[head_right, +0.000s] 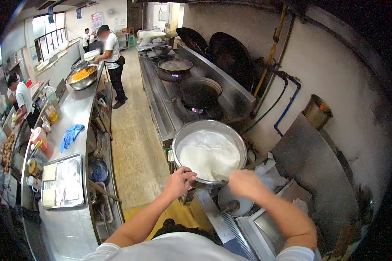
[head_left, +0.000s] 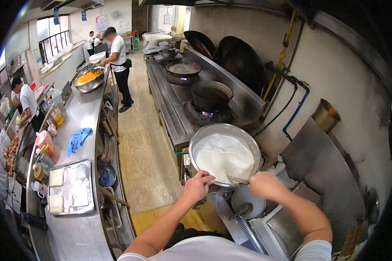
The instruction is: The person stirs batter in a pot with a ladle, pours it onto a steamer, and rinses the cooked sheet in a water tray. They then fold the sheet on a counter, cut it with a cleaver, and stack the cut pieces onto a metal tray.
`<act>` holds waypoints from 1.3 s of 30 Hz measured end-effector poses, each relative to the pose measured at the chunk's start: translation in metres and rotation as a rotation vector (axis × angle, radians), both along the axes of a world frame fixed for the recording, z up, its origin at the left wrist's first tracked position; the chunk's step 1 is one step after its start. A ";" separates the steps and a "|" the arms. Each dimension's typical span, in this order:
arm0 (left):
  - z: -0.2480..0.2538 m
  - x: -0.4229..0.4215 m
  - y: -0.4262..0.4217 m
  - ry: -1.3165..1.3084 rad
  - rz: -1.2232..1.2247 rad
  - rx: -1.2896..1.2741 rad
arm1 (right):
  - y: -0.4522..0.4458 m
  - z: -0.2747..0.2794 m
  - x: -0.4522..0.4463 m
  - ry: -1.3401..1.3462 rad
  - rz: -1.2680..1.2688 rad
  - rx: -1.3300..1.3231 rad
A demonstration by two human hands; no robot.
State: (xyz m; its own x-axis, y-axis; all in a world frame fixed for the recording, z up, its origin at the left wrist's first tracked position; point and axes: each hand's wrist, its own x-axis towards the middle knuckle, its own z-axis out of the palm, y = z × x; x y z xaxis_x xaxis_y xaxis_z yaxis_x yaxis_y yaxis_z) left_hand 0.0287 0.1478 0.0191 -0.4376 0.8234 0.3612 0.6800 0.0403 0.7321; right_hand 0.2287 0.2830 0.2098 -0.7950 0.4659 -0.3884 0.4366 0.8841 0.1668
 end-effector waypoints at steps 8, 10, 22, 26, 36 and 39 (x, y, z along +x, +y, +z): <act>0.004 0.000 -0.002 0.016 0.002 -0.016 | 0.005 -0.103 0.021 0.207 -0.039 0.346; 0.007 0.000 -0.003 0.018 0.008 -0.013 | 0.023 -0.105 0.028 0.170 -0.024 0.371; 0.002 0.001 0.002 0.045 0.033 0.048 | 0.042 0.049 -0.013 -0.265 -0.140 -0.042; 0.002 0.000 0.001 0.018 0.020 0.026 | 0.030 0.036 -0.015 -0.200 -0.136 -0.136; 0.001 0.001 0.001 0.037 0.023 0.046 | 0.005 -0.091 0.014 0.150 -0.042 0.269; 0.007 0.001 -0.001 0.014 0.021 -0.002 | 0.030 -0.080 0.024 0.082 -0.034 0.210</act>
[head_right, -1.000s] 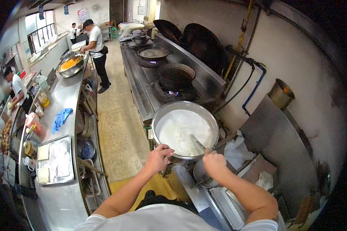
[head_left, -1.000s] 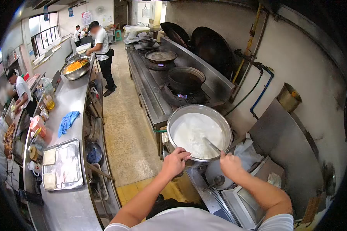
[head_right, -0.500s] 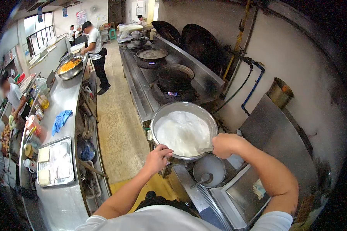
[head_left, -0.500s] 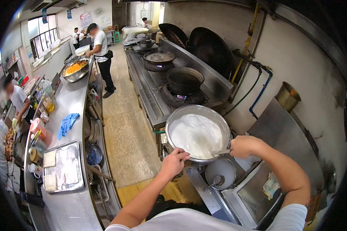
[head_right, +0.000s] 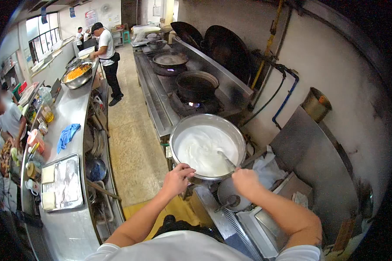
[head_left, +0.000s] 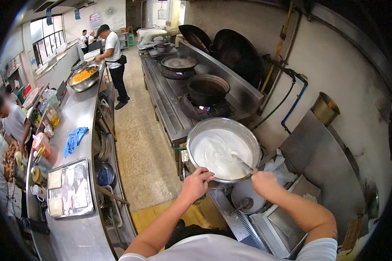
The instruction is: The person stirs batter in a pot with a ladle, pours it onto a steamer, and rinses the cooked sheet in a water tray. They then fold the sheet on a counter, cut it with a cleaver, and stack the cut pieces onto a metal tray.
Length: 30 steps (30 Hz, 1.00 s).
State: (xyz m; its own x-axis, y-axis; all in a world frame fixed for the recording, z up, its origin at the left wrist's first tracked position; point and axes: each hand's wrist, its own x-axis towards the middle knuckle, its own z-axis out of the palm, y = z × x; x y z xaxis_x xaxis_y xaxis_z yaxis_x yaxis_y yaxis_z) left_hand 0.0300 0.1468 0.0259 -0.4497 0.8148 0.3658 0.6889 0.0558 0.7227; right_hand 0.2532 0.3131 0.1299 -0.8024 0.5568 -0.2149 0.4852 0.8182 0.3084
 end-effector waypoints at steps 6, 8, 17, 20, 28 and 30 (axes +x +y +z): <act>0.001 0.000 -0.001 -0.004 -0.004 -0.022 | 0.025 0.089 -0.026 -0.253 -0.085 -0.228; 0.001 0.000 0.001 -0.009 -0.006 -0.024 | 0.034 0.109 -0.039 -0.323 -0.138 -0.294; -0.005 0.000 0.002 0.007 0.010 0.060 | -0.028 0.008 -0.023 0.100 -0.043 -0.174; -0.004 -0.001 0.000 0.006 0.000 0.066 | -0.041 -0.008 -0.025 0.097 -0.077 0.007; -0.003 -0.001 0.000 0.009 -0.001 0.072 | 0.003 0.058 -0.010 -0.145 -0.111 -0.119; -0.003 0.000 0.000 0.000 0.001 0.072 | 0.014 0.086 -0.025 -0.258 -0.152 -0.199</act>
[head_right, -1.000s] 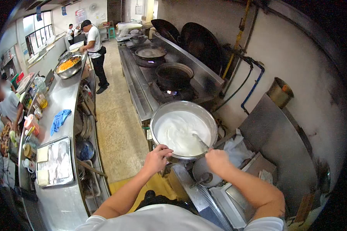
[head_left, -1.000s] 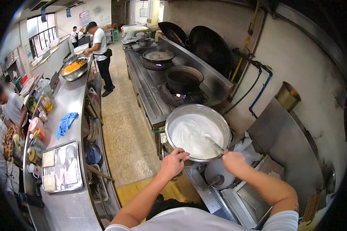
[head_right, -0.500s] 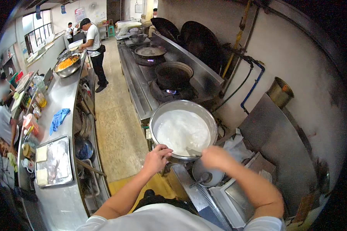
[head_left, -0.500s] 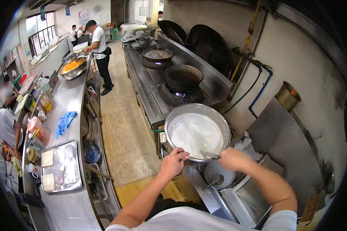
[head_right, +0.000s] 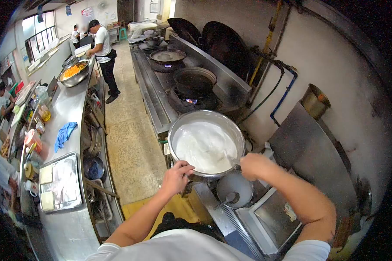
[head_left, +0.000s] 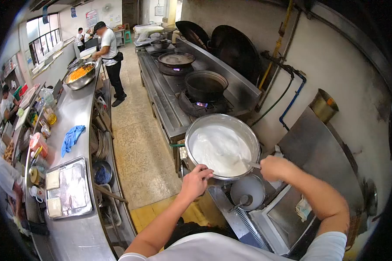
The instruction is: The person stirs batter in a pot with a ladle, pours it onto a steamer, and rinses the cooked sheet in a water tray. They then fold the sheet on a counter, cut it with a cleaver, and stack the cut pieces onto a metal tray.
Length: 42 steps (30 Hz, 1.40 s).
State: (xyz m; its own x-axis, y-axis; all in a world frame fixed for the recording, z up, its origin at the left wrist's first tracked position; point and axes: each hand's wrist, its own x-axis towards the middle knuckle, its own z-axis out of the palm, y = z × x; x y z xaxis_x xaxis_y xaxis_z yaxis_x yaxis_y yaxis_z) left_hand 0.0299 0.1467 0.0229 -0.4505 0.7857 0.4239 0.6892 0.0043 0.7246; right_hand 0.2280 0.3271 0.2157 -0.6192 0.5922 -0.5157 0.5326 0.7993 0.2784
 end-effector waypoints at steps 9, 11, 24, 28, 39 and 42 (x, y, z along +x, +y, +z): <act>-0.003 -0.001 0.002 -0.015 -0.004 0.013 | -0.021 -0.027 -0.011 0.198 -0.045 -0.134; -0.005 -0.002 0.003 -0.016 -0.008 0.008 | -0.045 -0.067 -0.007 0.310 0.031 0.038; -0.005 -0.006 0.001 -0.039 -0.025 -0.009 | -0.009 -0.005 -0.005 -0.025 -0.052 -0.014; -0.008 -0.011 0.004 0.004 -0.039 -0.005 | -0.008 0.032 -0.036 -0.137 -0.097 -0.130; -0.022 -0.020 0.007 -0.010 -0.086 0.129 | -0.081 -0.098 -0.039 0.226 -0.095 0.292; -0.019 -0.021 0.006 -0.030 -0.101 0.104 | -0.068 -0.096 -0.017 0.176 -0.104 0.287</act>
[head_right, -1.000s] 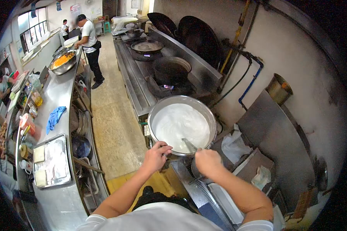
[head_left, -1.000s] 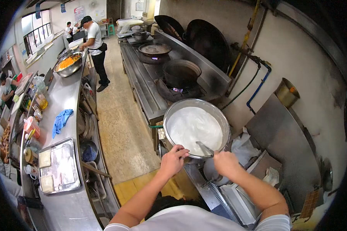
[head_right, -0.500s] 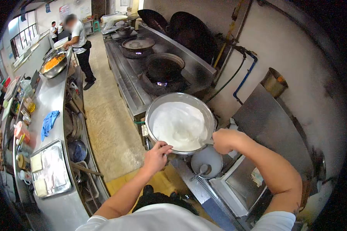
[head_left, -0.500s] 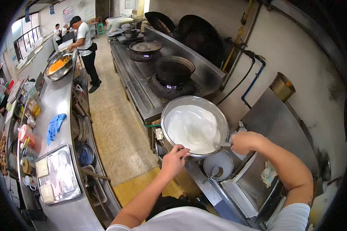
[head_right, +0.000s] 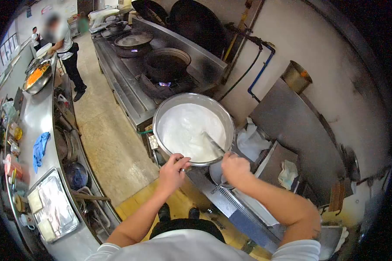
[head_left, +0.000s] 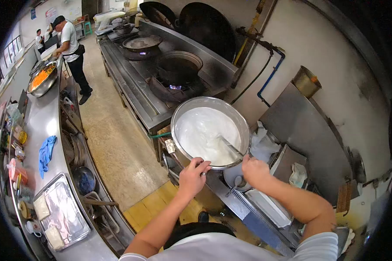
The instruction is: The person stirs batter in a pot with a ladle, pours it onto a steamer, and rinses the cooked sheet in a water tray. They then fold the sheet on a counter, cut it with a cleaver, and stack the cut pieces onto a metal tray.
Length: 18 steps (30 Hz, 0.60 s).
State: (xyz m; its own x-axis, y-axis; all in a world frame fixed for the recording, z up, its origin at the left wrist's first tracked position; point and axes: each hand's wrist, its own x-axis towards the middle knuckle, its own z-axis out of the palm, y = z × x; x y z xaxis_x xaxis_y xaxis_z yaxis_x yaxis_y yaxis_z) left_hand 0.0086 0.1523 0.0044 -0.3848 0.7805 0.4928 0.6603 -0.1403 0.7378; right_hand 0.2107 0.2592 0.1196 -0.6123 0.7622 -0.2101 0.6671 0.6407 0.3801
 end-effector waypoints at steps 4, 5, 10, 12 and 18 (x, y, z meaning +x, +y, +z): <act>0.004 0.000 -0.003 0.006 0.007 -0.022 | 0.028 0.047 -0.001 -0.044 -0.087 -0.292; 0.004 0.001 -0.003 0.011 0.011 -0.033 | 0.036 0.064 -0.006 -0.059 -0.112 -0.395; 0.009 0.011 -0.006 0.043 0.065 -0.053 | 0.068 0.108 -0.031 -0.206 -0.309 -0.673; 0.005 0.013 -0.005 0.021 0.067 -0.054 | 0.076 0.097 -0.021 -0.037 -0.327 -0.818; 0.001 0.023 0.001 0.011 0.106 -0.105 | 0.055 0.042 0.022 0.462 -0.429 -0.977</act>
State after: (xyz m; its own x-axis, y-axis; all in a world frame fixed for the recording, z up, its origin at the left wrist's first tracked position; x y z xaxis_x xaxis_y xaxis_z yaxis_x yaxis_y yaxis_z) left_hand 0.0315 0.1530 0.0057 -0.4629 0.7831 0.4153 0.6754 0.0082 0.7374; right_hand 0.2322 0.3144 0.1612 -0.5152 0.5621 -0.6470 0.8463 0.2143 -0.4877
